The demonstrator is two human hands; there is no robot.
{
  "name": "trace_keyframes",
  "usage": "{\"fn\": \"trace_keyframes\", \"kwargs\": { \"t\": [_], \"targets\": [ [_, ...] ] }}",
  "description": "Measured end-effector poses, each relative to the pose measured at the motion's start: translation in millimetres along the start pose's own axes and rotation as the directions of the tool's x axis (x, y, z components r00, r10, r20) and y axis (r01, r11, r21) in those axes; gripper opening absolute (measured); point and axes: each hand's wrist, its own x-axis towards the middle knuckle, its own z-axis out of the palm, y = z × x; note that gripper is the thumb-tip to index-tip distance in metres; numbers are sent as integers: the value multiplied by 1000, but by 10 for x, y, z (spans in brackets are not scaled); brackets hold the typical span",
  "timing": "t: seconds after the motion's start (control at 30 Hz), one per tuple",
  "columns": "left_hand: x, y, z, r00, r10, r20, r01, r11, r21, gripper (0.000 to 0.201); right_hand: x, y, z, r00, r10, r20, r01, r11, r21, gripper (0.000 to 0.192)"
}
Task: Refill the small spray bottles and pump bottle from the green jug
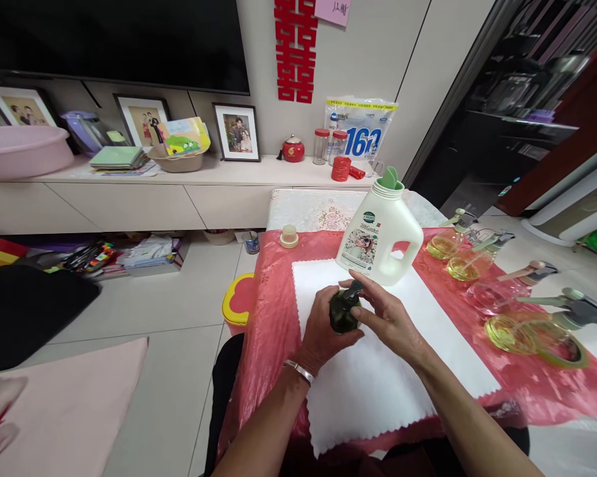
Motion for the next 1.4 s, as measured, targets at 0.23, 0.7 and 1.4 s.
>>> {"fn": "trace_keyframes", "kwargs": {
  "t": [0.23, 0.7, 1.4],
  "targets": [
    [-18, -39, 12, 998, 43, -40, -42, 999, 30, 87, 51, -16, 51, 995, 52, -80, -54, 998, -22, 82],
    [1, 17, -4, 1000, -3, -22, 3, 1000, -19, 85, 34, -37, 55, 996, 79, -34, -74, 991, 115, 97],
    [-19, -36, -22, 1000, 3, -15, -3, 999, -32, 82, 30, 128, 112, 992, 114, -45, -96, 952, 289, 92]
  ]
}}
